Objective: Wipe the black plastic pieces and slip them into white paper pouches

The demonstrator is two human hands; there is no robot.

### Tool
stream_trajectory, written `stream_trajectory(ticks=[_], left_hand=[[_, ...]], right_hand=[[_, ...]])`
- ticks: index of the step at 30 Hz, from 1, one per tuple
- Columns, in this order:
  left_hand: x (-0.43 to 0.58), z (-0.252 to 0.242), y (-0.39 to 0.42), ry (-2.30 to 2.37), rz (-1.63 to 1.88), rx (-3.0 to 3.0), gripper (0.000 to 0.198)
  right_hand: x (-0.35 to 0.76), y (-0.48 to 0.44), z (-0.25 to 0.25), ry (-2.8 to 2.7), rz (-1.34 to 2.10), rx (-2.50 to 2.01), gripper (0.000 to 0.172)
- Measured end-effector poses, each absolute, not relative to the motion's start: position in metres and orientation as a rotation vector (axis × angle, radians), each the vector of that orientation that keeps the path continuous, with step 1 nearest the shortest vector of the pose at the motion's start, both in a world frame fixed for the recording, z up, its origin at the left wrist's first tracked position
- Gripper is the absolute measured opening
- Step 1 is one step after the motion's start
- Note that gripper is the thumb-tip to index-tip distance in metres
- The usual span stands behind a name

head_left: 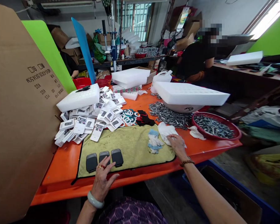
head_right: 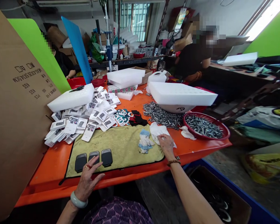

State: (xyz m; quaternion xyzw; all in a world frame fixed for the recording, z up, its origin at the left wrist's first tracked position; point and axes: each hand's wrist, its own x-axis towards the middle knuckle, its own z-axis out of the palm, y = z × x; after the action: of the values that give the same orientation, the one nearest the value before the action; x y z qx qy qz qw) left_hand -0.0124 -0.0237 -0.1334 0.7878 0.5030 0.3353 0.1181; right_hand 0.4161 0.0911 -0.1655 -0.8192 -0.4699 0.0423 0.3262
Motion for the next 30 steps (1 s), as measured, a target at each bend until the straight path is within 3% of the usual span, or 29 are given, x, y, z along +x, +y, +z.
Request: stream_trajectory(ticks=[6,10,14,20,24,27,30], left_hand=[[0.011,-0.125,-0.025,1.377,0.964,1.713,0.042],[0.034,-0.113,-0.017,1.225,0.939,1.092,0.071],[0.044,-0.097,-0.006,1.064,1.082,0.641,0.075],[0.020,-0.095,-0.004,1.158,1.254,0.595,0.050],[0.004,-0.095,-0.014,1.147,1.090,0.721,0.049],[0.000,-0.091,-0.022,1.151,0.996,0.828,0.051],[0.000,-0.088,-0.031,1.234,0.958,0.936,0.053]], right_hand=[[0.348,0.063,-0.127,-1.384,-0.163,-1.776,0.020],[0.264,0.033,-0.109,-1.559,-0.049,-1.435,0.016],[0.197,0.000,-0.109,-1.708,0.076,-1.151,0.009],[0.168,-0.016,-0.112,-1.860,0.513,-1.016,0.012],[0.175,0.007,-0.102,-1.616,0.945,-1.125,0.050],[0.176,0.017,-0.093,-1.613,1.399,-1.127,0.040],[0.171,0.010,-0.093,-1.620,1.574,-1.149,0.035]])
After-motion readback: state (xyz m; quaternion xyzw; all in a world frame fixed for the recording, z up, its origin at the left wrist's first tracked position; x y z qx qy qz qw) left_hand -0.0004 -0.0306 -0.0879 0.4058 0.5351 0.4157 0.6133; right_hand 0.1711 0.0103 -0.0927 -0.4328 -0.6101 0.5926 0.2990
